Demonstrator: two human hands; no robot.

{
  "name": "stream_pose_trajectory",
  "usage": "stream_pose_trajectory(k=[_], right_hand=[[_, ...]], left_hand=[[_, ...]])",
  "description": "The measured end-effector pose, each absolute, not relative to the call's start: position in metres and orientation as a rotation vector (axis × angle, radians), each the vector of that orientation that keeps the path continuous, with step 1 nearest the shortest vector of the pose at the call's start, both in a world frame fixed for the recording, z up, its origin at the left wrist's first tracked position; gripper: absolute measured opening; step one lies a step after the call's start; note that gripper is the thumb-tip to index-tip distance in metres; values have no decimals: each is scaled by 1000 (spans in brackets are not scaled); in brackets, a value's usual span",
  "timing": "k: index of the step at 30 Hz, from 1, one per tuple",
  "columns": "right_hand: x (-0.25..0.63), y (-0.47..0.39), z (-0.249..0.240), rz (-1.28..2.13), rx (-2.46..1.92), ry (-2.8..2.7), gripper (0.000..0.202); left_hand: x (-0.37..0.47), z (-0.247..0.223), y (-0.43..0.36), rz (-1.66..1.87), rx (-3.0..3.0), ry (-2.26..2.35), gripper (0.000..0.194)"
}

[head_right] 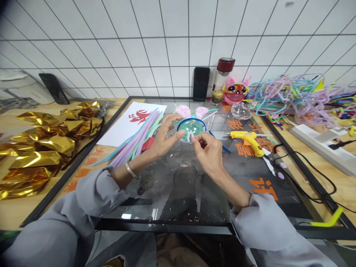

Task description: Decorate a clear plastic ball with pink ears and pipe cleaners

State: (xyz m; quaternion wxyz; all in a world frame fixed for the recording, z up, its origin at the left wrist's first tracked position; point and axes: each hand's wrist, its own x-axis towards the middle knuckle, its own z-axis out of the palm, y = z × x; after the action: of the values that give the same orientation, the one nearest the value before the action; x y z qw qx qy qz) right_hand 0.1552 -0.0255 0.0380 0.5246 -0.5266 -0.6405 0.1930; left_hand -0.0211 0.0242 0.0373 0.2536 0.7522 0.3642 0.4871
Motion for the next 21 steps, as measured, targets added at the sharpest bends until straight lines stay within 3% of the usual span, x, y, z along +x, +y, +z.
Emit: stream_pose_trajectory(k=[21], right_hand=[[153, -21, 28, 450, -1279, -1523, 20]], left_hand=[[-17, 21, 33, 1263, 2110, 922, 44]])
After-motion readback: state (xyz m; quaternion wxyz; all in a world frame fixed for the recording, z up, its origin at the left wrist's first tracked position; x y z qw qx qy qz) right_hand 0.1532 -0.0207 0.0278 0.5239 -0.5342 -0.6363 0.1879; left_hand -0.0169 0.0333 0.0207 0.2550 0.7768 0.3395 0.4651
